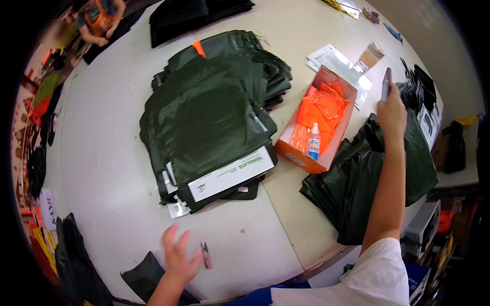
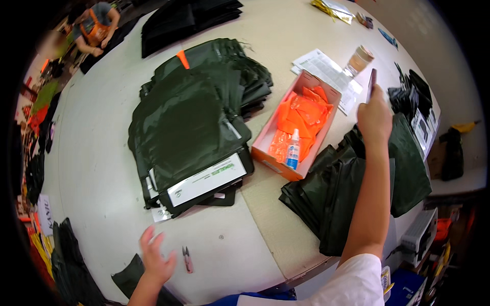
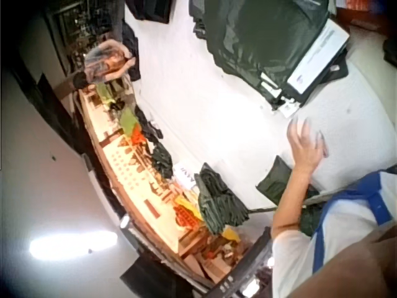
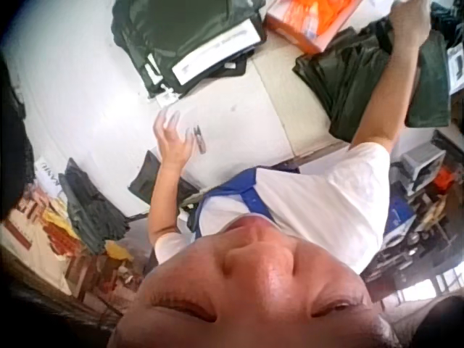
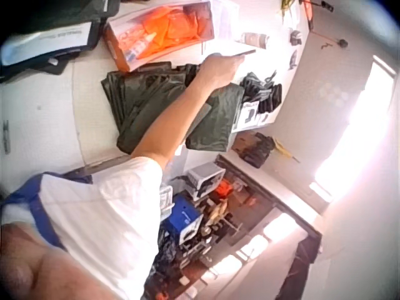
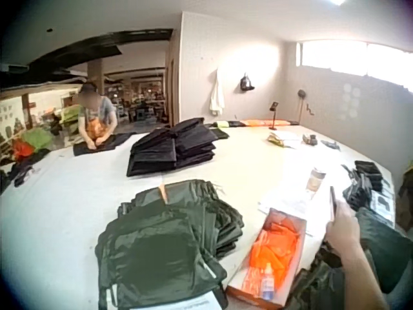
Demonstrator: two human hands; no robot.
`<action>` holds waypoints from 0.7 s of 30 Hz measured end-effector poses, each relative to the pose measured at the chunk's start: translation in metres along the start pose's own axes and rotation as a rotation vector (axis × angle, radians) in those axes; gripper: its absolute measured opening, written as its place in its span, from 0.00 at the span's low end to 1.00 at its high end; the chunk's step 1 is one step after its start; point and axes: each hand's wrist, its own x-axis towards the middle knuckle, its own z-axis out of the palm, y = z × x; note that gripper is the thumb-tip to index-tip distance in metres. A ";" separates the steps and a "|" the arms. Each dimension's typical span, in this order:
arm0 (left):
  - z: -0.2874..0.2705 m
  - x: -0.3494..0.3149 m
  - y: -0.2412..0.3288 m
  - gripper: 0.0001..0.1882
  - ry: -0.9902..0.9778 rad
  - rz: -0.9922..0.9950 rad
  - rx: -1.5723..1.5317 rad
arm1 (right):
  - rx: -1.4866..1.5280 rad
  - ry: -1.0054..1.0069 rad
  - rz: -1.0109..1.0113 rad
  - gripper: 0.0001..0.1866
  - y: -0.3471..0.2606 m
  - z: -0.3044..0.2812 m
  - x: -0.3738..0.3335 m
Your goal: The person folds green pants, places them into a small green pouch, and seals it. They then retrieve orange items from a box and place them into a white box. Finally, they write on the labels of several green pouches with a black marker.
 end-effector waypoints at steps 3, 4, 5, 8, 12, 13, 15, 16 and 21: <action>0.056 0.130 0.065 0.38 -0.075 0.371 -0.047 | -0.267 -0.303 -0.053 0.28 0.020 0.045 0.004; 0.076 0.163 0.084 0.39 -0.072 0.450 -0.052 | -0.346 -0.318 -0.138 0.25 0.035 0.067 0.006; 0.090 0.189 0.102 0.40 -0.052 0.493 -0.003 | -0.395 -0.351 -0.235 0.22 0.048 0.092 0.004; 0.114 0.241 0.122 0.40 -0.086 0.496 0.135 | -0.336 -0.397 -0.363 0.13 0.039 0.093 0.001; 0.140 0.260 0.106 0.19 0.087 0.560 0.149 | -0.219 -0.383 -0.427 0.08 0.034 0.095 0.001; 0.138 0.259 0.107 0.17 0.122 0.576 0.152 | -0.182 -0.367 -0.431 0.08 0.034 0.098 0.000; 0.137 0.259 0.111 0.16 0.111 0.592 0.169 | -0.117 -0.333 -0.432 0.07 0.038 0.102 -0.002; 0.137 0.261 0.113 0.15 0.101 0.599 0.176 | -0.097 -0.347 -0.440 0.07 0.042 0.104 -0.001; 0.112 0.286 0.126 0.15 -0.151 0.621 0.108 | -0.028 -0.355 -0.421 0.09 0.040 0.112 0.000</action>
